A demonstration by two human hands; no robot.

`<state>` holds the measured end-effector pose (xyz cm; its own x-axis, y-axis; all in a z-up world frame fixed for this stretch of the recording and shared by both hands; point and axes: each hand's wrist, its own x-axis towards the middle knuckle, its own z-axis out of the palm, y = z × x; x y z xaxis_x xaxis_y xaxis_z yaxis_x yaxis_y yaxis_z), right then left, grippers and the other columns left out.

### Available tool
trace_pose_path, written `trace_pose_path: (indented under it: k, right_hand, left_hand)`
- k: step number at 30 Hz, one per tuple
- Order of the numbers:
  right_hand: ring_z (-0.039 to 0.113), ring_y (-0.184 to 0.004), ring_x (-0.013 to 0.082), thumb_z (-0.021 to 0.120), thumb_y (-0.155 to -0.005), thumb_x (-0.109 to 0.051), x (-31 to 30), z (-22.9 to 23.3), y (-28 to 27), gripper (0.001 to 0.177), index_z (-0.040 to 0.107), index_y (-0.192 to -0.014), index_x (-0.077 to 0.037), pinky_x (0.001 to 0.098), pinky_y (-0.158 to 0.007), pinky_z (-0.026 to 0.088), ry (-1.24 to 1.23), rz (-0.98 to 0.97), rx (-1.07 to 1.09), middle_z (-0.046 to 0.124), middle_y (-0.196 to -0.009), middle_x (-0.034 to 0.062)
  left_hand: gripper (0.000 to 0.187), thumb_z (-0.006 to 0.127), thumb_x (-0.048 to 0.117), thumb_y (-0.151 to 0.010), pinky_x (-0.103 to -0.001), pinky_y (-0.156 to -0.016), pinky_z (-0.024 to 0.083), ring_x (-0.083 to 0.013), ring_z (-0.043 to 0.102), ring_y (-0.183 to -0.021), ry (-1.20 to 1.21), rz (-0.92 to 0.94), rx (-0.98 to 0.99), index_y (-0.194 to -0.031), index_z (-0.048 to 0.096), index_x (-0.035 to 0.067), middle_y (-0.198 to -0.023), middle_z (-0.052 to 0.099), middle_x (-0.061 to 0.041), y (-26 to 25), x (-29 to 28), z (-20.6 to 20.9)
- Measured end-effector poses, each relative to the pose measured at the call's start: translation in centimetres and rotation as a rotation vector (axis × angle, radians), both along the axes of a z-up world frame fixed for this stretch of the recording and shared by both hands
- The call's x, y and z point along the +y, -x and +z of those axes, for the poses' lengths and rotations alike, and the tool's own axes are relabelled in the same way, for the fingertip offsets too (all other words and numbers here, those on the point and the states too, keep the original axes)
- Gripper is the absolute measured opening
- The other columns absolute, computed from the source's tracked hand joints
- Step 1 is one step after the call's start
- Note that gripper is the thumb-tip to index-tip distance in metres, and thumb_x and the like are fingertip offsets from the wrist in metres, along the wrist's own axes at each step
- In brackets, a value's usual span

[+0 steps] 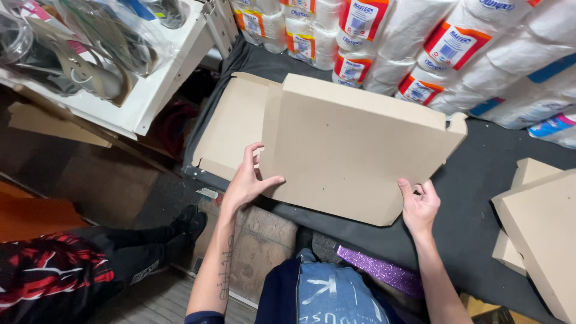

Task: The person assembles several cardboard pizza boxes by hand on a table, folding the sides and lids into place one at a time.

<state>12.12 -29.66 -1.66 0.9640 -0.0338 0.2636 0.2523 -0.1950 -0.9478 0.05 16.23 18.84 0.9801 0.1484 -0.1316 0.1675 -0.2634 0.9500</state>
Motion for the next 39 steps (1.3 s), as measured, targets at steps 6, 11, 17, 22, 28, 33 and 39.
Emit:
trace_pose_path:
  k: [6,11,17,22,28,33,39]
  right_hand:
    - [0.064,-0.082,0.0087,0.061,-0.111,-0.019,12.9,-1.8,-2.8,0.015,0.062,-0.123,-0.011,0.0275,-0.075,0.059,-0.201,-0.034,0.185,0.072,-0.102,0.0050]
    - [0.051,-0.125,0.0361,0.052,-0.112,-0.026,23.3,6.3,-3.2,0.048,0.036,-0.151,-0.001,0.0490,-0.103,0.049,-0.232,0.078,0.477,0.048,-0.141,0.0278]
    - [0.047,-0.133,0.0557,0.077,-0.087,-0.020,27.6,18.3,0.0,0.113,-0.007,-0.164,-0.020,0.0657,-0.094,0.051,0.097,0.430,0.922,0.032,-0.152,0.0382]
    - [0.067,-0.110,0.0507,0.074,-0.089,-0.012,28.2,16.4,1.2,0.113,-0.009,-0.163,-0.027,0.0582,-0.080,0.060,0.033,0.424,0.996,0.056,-0.136,0.0381]
    - [0.067,-0.102,0.0520,0.063,-0.096,-0.003,27.2,12.7,0.4,0.100,-0.005,-0.164,-0.030,0.0592,-0.079,0.061,-0.150,0.347,0.682,0.057,-0.123,0.0380]
    - [0.065,-0.108,0.0564,0.067,-0.095,-0.010,28.0,12.4,1.0,0.103,-0.008,-0.163,-0.029,0.0641,-0.078,0.061,-0.084,0.354,0.934,0.054,-0.134,0.0407]
    - [0.067,-0.105,0.0550,0.068,-0.094,-0.008,29.2,16.3,1.9,0.109,-0.014,-0.163,-0.030,0.0620,-0.077,0.061,-0.090,0.348,1.004,0.057,-0.130,0.0411]
  left_hand:
    - [0.062,0.084,-0.001,-0.078,-0.023,-0.066,0.062,-0.0095,0.072,-0.076,0.231,0.201,0.036,-0.131,0.053,0.005,-0.098,0.066,0.002,1.0,10.2,-6.0]
    - [0.055,0.082,0.011,-0.088,-0.030,-0.076,0.061,-0.0140,0.069,-0.088,0.143,0.421,-0.090,-0.137,0.058,0.005,-0.103,0.073,-0.007,-1.0,14.2,-3.9]
    - [0.053,0.080,0.023,-0.088,-0.045,-0.093,0.056,-0.0258,0.070,-0.108,-0.240,0.413,0.170,-0.139,0.064,0.016,-0.109,0.076,-0.007,-2.8,19.9,-8.9]
    - [0.053,0.083,0.032,-0.084,-0.043,-0.097,0.056,-0.0253,0.069,-0.115,-0.272,0.457,0.287,-0.135,0.068,0.026,-0.112,0.076,-0.005,-3.4,20.8,-11.3]
    - [0.050,0.076,0.020,-0.090,-0.055,-0.099,0.052,-0.0405,0.064,-0.119,-0.272,0.460,0.009,-0.139,0.065,0.014,-0.116,0.073,-0.020,-4.8,17.4,-3.0]
    - [0.050,0.078,0.033,-0.087,-0.051,-0.103,0.053,-0.0332,0.065,-0.121,-0.415,0.406,0.277,-0.136,0.068,0.026,-0.122,0.073,-0.009,-5.1,20.8,-9.2]
    - [0.053,0.080,0.040,-0.083,-0.047,-0.100,0.055,-0.0283,0.068,-0.117,-0.430,0.448,0.398,-0.133,0.070,0.027,-0.119,0.073,-0.003,-3.6,21.6,-12.1]
